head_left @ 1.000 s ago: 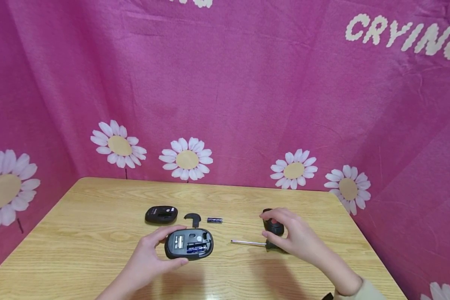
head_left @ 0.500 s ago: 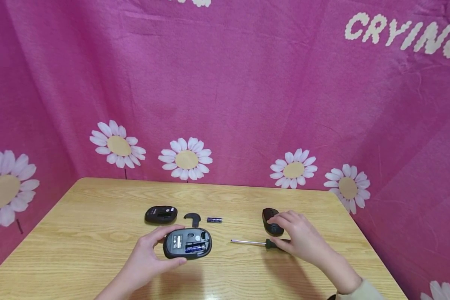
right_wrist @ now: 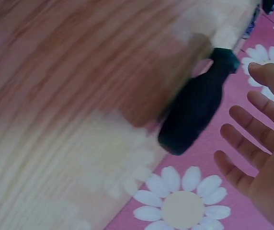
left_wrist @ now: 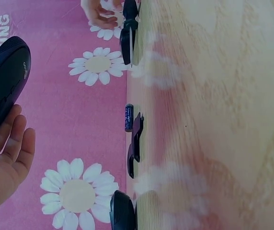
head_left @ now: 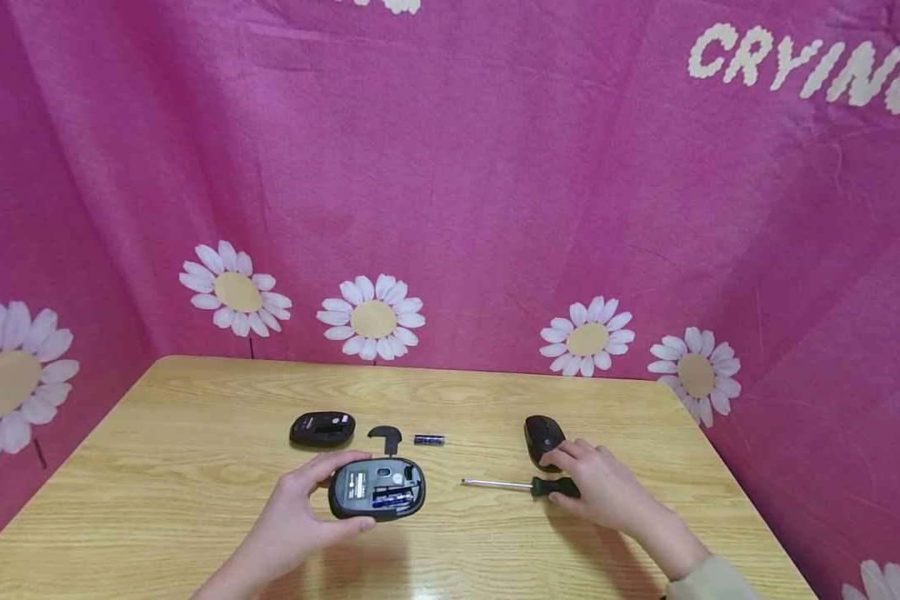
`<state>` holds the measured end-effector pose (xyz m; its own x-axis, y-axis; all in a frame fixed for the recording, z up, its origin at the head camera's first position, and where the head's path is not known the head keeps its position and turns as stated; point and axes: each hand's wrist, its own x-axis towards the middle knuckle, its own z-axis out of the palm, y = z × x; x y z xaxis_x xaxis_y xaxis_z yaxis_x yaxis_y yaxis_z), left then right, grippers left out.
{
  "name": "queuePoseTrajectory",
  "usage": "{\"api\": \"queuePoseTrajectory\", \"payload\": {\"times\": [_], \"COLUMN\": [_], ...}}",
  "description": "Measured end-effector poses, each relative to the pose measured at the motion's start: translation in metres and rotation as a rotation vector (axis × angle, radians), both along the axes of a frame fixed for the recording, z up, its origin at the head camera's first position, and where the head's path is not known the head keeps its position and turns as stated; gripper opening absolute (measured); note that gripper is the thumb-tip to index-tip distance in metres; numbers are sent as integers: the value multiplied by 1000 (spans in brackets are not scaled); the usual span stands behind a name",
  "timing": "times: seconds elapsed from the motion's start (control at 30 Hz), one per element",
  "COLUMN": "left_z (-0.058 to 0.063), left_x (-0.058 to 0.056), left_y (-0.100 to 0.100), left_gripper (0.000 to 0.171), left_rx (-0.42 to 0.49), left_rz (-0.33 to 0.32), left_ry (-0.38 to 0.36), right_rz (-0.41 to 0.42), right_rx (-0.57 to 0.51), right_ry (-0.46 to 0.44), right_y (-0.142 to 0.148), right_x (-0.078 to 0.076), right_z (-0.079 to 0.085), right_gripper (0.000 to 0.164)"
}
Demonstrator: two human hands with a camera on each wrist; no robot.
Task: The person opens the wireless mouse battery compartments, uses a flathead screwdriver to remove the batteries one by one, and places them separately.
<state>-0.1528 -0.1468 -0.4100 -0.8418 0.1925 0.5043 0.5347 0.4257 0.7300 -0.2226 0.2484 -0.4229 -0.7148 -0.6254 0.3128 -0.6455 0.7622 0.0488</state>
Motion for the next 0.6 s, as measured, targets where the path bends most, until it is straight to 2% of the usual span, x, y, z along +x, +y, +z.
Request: {"api": "queuePoseTrajectory", "payload": {"times": [0.23, 0.4, 0.6], "left_z": [1, -1, -1], "left_x": [0, -1, 0], "left_y": [1, 1, 4], "left_gripper": [63, 63, 64], "left_rx": [-7, -9, -5], "left_rz": [2, -20, -34], "left_ry": [-30, -10, -29], "right_rz": [-28, 4, 35], "right_rx": [58, 62, 44], "right_ry": [-90, -113, -129], "right_y": [4, 5, 4], "right_x": [-8, -13, -16], "right_z": [-11, -17, -20], "right_gripper": [36, 34, 29]}}
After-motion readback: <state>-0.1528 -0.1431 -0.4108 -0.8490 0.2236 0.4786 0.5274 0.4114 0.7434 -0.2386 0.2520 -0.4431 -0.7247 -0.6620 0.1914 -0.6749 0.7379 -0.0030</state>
